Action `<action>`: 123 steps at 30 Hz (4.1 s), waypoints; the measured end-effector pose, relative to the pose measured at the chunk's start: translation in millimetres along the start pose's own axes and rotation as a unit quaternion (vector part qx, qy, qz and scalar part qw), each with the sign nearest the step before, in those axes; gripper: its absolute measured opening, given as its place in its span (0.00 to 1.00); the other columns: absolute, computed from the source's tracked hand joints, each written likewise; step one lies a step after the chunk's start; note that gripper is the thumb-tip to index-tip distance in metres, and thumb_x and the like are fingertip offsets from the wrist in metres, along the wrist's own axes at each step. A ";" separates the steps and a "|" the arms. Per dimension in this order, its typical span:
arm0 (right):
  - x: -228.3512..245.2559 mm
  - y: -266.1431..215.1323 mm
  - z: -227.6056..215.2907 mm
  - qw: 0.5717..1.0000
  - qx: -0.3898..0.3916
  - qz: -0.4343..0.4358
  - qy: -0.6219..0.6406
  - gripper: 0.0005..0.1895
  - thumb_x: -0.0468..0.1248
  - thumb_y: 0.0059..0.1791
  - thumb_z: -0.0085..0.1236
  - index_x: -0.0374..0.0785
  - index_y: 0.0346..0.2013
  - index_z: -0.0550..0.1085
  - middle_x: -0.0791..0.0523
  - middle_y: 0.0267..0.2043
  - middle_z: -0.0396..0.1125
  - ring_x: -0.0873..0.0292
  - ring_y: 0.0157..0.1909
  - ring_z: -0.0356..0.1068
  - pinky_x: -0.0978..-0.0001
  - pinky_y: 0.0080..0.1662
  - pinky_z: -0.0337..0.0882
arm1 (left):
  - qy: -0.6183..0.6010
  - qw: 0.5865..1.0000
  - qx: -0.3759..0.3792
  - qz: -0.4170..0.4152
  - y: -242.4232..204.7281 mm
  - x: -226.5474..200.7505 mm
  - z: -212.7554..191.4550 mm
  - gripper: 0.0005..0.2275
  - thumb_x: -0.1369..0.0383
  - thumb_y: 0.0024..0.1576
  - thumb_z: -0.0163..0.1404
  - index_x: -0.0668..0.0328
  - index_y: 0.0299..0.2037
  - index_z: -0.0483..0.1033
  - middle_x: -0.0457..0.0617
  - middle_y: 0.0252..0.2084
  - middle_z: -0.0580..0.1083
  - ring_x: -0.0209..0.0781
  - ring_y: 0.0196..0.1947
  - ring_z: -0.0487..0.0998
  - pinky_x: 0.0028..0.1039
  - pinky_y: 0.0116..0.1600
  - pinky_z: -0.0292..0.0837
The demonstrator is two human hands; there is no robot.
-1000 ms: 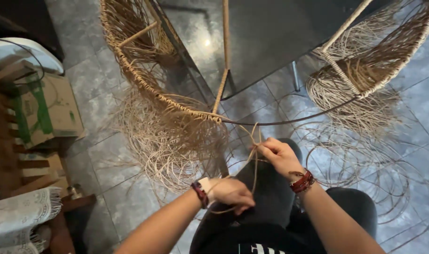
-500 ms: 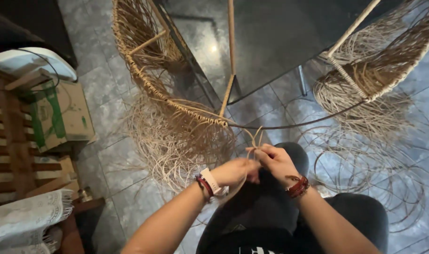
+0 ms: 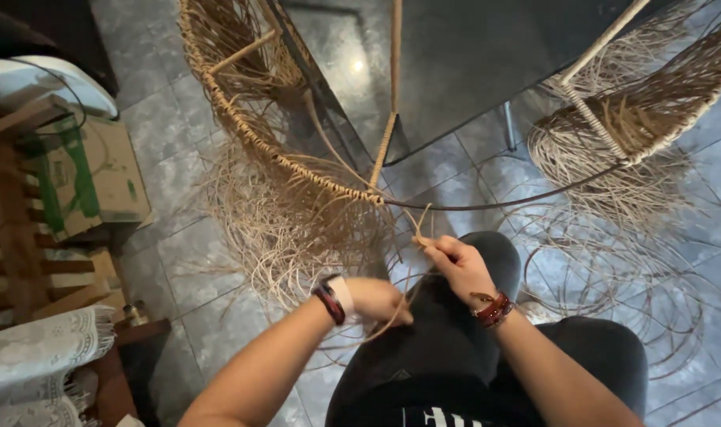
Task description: Weaving straw fibers around a metal frame to create a piece of furniture or decor
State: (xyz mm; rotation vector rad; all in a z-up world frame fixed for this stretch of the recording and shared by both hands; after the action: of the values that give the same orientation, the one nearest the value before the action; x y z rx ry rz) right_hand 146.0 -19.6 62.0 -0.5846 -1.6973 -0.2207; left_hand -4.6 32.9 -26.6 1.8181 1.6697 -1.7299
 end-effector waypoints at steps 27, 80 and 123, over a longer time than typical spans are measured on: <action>-31.7 3.8 14.0 1.000 -0.028 0.007 0.000 0.13 0.38 0.54 0.57 0.42 0.50 0.82 0.54 0.30 0.68 0.61 0.38 0.68 0.63 0.47 0.70 | 0.215 0.954 -0.160 -0.134 -12.6 23.9 -25.0 0.20 0.46 0.61 0.42 0.42 0.28 0.82 0.42 0.21 0.78 0.44 0.30 0.84 0.35 0.34 0.78; -51.7 -39.4 57.2 0.970 -0.064 0.073 0.223 0.05 0.37 0.58 0.42 0.39 0.41 0.63 0.63 0.17 0.47 0.70 0.17 0.46 0.78 0.20 0.48 | 0.150 0.653 -0.732 -0.125 -76.6 -47.0 -237.6 0.06 0.64 0.63 0.42 0.47 0.36 0.73 0.43 0.32 0.74 0.54 0.33 0.73 0.46 0.37 0.56; 22.3 -34.2 -91.7 0.876 -0.215 -0.243 -0.356 0.20 0.37 0.51 0.59 0.38 0.58 0.74 0.49 0.57 0.68 0.43 0.63 0.66 0.51 0.59 0.65 | -0.085 0.792 -0.605 0.014 -30.7 -110.8 -56.0 0.10 0.74 0.55 0.50 0.42 0.33 0.82 0.43 0.39 0.67 0.45 0.37 0.74 0.29 0.49 0.73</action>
State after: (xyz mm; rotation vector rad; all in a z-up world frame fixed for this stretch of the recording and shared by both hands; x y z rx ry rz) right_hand 205.9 -84.8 109.3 -0.5883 -2.5358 -0.8437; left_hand 37.0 18.7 93.5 0.9726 1.8880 -0.4150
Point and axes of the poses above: each hand's wrist, its own y-axis towards the middle knuckle, its own z-axis out of the palm, x = y × z, the point moved 7 cm from there along y, towards the middle knuckle
